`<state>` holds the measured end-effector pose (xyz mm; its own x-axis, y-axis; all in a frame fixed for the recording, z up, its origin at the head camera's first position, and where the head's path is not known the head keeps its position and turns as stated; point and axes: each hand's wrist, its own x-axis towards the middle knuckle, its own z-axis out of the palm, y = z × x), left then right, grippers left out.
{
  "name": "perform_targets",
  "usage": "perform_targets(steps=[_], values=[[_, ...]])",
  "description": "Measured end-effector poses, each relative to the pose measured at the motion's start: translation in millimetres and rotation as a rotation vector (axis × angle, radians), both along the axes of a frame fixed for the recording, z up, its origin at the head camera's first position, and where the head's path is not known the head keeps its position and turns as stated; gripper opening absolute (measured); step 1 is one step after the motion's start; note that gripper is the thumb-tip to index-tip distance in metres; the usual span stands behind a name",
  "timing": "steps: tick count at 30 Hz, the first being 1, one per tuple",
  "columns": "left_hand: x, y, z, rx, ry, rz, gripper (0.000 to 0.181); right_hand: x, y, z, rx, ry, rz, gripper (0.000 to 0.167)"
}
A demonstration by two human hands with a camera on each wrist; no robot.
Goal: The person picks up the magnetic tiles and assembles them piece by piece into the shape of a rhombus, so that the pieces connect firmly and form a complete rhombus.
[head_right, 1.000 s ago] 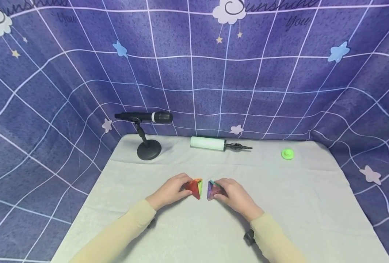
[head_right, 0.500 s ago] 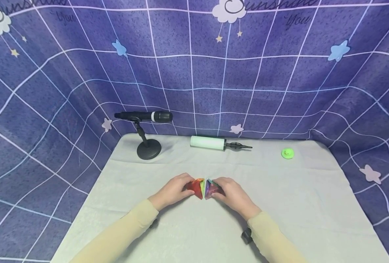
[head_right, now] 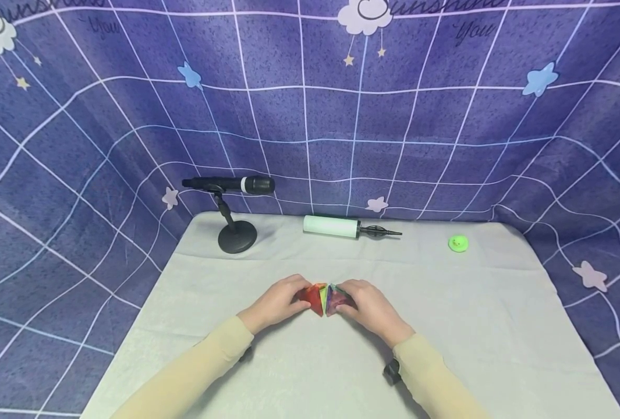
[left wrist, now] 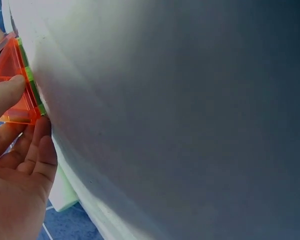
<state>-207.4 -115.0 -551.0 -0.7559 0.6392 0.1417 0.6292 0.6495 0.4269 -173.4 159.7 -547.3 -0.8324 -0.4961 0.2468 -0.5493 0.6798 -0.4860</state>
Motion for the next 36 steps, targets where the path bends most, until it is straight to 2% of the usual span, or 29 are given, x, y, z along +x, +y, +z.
perform_targets(steps=[15, 25, 36], values=[[0.4, -2.2, 0.9, -0.006, -0.011, 0.001, 0.033, 1.1, -4.8, 5.9, 0.016, 0.044, -0.003, 0.046], [2.3, -3.1, 2.4, -0.004, 0.009, -0.017, 0.031, 0.9, -11.9, 9.6, 0.01, 0.026, -0.004, 0.045], [5.9, -1.4, 2.8, -0.015, 0.017, -0.011, 0.029, 3.2, -15.0, 9.8, 0.019, 0.017, -0.026, 0.046]])
